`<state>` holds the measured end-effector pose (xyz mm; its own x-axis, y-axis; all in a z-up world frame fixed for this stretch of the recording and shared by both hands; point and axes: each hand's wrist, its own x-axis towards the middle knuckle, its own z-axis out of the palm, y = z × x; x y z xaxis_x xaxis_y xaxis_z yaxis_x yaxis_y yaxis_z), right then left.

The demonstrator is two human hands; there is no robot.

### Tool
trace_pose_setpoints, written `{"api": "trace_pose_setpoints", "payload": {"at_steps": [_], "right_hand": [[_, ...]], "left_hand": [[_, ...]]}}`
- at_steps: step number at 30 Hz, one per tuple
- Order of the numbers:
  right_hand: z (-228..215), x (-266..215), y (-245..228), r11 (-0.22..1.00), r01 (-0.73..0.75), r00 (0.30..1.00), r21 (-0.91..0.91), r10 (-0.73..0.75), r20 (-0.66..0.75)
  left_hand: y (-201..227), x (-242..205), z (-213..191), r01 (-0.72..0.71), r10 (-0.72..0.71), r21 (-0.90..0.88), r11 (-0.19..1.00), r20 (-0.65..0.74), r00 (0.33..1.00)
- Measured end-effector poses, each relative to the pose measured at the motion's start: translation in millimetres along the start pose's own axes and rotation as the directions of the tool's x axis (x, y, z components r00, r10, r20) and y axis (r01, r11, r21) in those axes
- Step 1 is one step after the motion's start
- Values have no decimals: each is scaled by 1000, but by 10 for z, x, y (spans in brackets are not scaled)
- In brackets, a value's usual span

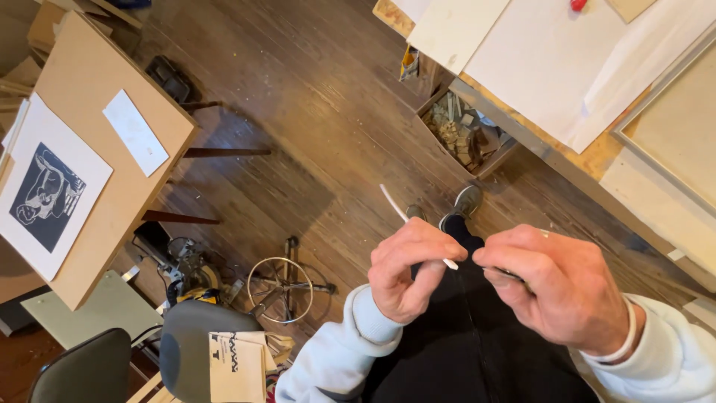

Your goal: Measuring and cutting thin plastic strips using a utility knife to be used as spacers in an art frame.

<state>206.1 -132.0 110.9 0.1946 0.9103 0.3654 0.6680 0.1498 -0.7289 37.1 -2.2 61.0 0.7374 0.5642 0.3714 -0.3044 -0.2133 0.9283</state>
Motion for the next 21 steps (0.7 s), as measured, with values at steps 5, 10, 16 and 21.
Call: {"api": "trace_pose_setpoints", "payload": {"at_steps": [5, 10, 16, 21], "right_hand": [[10, 24, -101, 998, 12, 1000, -55, -13, -15], [19, 62, -172, 990, 48, 999, -130, -50, -11], [5, 74, -198, 987, 109, 994, -119, -109, 10], [-35, 61, -218, 969, 152, 988, -194, -146, 43]], "left_hand": [[89, 8, 41, -41, 41, -42, 998, -3, 999], [104, -36, 71, -70, 69, -30, 997, -34, 997], [155, -12, 88, -121, 119, -23, 992, -47, 992], [171, 11, 70, -171, 170, -34, 985, -19, 985]]}}
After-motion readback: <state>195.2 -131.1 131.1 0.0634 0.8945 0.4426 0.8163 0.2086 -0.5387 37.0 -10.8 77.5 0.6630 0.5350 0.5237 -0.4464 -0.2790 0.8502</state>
